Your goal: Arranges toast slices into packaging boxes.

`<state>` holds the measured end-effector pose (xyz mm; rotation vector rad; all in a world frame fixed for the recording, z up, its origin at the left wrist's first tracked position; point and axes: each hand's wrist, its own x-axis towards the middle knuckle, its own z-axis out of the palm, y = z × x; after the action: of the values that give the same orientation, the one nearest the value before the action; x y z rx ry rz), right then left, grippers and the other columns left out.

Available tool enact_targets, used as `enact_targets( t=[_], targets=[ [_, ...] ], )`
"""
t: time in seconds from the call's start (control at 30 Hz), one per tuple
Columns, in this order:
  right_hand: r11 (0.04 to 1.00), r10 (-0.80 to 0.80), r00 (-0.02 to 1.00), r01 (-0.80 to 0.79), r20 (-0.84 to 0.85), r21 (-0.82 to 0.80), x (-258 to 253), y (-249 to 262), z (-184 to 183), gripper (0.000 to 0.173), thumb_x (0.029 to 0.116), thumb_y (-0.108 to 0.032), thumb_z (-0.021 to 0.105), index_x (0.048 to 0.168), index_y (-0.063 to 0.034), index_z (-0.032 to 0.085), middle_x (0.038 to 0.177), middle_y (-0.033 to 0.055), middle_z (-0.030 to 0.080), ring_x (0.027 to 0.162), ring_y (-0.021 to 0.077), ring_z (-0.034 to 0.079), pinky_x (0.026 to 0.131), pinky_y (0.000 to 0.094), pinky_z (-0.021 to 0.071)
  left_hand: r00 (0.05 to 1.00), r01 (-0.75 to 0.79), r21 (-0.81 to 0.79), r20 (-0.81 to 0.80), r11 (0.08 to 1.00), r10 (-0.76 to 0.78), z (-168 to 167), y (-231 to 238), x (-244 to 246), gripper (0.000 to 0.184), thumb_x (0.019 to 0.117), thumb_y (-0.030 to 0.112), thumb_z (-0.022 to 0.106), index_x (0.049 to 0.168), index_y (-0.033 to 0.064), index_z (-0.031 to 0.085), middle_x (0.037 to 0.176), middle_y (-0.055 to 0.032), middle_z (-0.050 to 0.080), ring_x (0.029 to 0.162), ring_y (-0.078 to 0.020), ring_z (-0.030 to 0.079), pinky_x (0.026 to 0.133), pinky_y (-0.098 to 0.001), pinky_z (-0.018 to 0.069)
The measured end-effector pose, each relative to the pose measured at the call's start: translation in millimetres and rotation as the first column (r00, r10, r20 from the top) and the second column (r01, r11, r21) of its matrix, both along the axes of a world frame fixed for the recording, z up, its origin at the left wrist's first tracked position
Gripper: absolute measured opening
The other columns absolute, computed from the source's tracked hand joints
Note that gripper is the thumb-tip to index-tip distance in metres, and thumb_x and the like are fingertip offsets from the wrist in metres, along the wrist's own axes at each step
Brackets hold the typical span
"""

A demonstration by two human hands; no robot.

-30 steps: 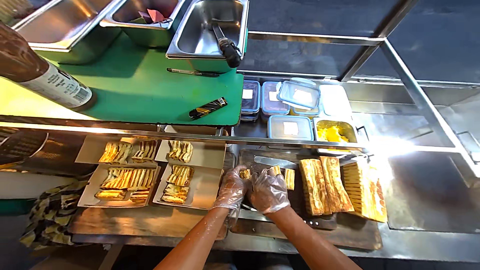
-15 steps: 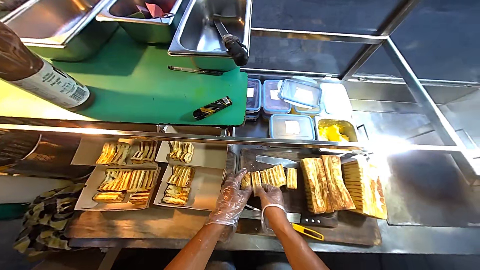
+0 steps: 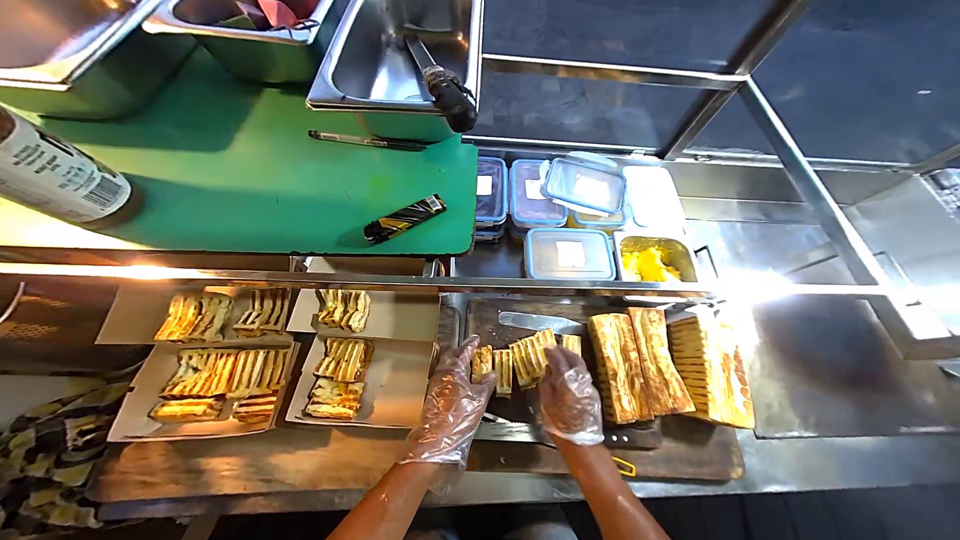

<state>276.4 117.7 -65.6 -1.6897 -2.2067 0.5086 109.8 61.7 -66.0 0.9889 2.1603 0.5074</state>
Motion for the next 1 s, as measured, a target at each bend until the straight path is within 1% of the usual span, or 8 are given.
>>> enact_targets(
  t=[0.1, 0.23, 0.3, 0.47, 0.63, 0.77, 0.87, 1.0],
  targets=[
    [0.95, 0.037, 0.958, 0.055, 0.285, -0.308, 6, 29, 21, 0.052, 0.096, -0.019, 0.063, 0.147, -0.0194, 0.057, 0.156, 0.0168, 0.048, 0.134, 0.036, 0.056, 0.1, 0.0536, 0.0543, 0.973, 0.183, -0.057, -0.134, 0.982, -0.189, 2, 1, 11, 0.082, 0.0773, 0.046, 0.083, 0.151, 0.0308, 0.051, 0.163, -0.0145, 0.035, 0.144, -0.0342, 0.043, 0.112, -0.0506, 0.0436],
    [0.828, 0.036, 0.942, 0.159, 0.334, -0.537, 0, 54, 27, 0.072, 0.0925, -0.016, 0.068, 0.159, -0.0188, 0.039, 0.158, 0.0245, 0.038, 0.122, 0.0433, 0.062, 0.093, 0.058, 0.0563, 0.888, 0.4, -0.052, -0.223, 0.915, -0.401, 4, 31, 33, 0.093, 0.0766, 0.068, 0.074, 0.156, 0.0278, 0.045, 0.164, -0.0045, 0.037, 0.154, -0.0324, 0.024, 0.123, -0.0599, 0.0234],
    [0.847, -0.011, 0.965, 0.147, 0.261, -0.51, 5, 57, 20, 0.076, 0.0885, -0.009, 0.072, 0.157, -0.0167, 0.041, 0.154, 0.0244, 0.044, 0.121, 0.0439, 0.062, 0.094, 0.06, 0.0556, 0.85, 0.494, -0.028, -0.191, 0.869, -0.49, -1, 52, 44, 0.092, 0.0812, 0.068, 0.07, 0.158, 0.0256, 0.041, 0.161, -0.0018, 0.043, 0.153, -0.031, 0.029, 0.12, -0.0687, 0.0163],
    [0.874, 0.0, 0.978, 0.101, 0.208, -0.475, 13, 64, 16, 0.074, 0.0903, -0.008, 0.071, 0.158, -0.0151, 0.04, 0.147, 0.0235, 0.052, 0.127, 0.0419, 0.059, 0.1, 0.0585, 0.0525, 0.711, 0.686, -0.002, -0.213, 0.728, -0.67, -16, 79, 47, 0.054, 0.0831, 0.051, 0.073, 0.129, 0.0217, 0.066, 0.123, -0.0043, 0.069, 0.12, -0.0256, 0.061, 0.112, -0.0641, 0.0333],
    [0.901, 0.034, 0.989, 0.033, 0.145, -0.432, 23, 55, 17, 0.055, 0.0967, -0.009, 0.06, 0.15, -0.0178, 0.053, 0.149, 0.0155, 0.055, 0.133, 0.0337, 0.057, 0.108, 0.0534, 0.0491, 0.757, 0.639, -0.025, -0.158, 0.769, -0.634, -13, 65, 41, 0.091, 0.075, 0.061, 0.078, 0.152, 0.0227, 0.049, 0.148, -0.0031, 0.057, 0.138, -0.0246, 0.051, 0.119, -0.0656, 0.0228],
    [0.89, 0.307, 0.939, -0.225, 0.156, -0.396, 19, 51, 20, 0.056, 0.0926, -0.024, 0.067, 0.148, -0.0249, 0.057, 0.163, 0.0107, 0.039, 0.154, 0.033, 0.028, 0.122, 0.0578, 0.0291, 0.76, 0.639, 0.014, -0.161, 0.769, -0.629, -16, 51, 30, 0.061, 0.0885, 0.053, 0.069, 0.14, 0.0216, 0.06, 0.141, -0.0016, 0.061, 0.136, -0.0234, 0.052, 0.119, -0.0652, 0.0226],
    [0.855, 0.349, 0.905, -0.202, 0.242, -0.478, 11, 55, 8, 0.049, 0.0994, -0.029, 0.056, 0.149, -0.0278, 0.055, 0.155, 0.0009, 0.052, 0.151, 0.0247, 0.037, 0.119, 0.0533, 0.0373, 0.745, 0.657, 0.008, -0.165, 0.754, -0.647, -17, 54, 25, 0.062, 0.0878, 0.05, 0.069, 0.144, 0.0269, 0.058, 0.144, 0.0032, 0.06, 0.139, -0.0208, 0.05, 0.119, -0.0698, 0.0197],
    [0.888, 0.321, 0.913, -0.198, 0.251, -0.414, 21, 44, 10, 0.043, 0.1012, -0.028, 0.054, 0.143, -0.0223, 0.061, 0.154, 0.0038, 0.053, 0.15, 0.0255, 0.039, 0.12, 0.0499, 0.038, 0.739, 0.669, 0.044, -0.147, 0.742, -0.658, -9, 41, 32, 0.081, 0.0871, 0.047, 0.072, 0.159, 0.0266, 0.04, 0.164, 0.0018, 0.04, 0.155, -0.0286, 0.026, 0.117, -0.0787, 0.0082]
  ],
)
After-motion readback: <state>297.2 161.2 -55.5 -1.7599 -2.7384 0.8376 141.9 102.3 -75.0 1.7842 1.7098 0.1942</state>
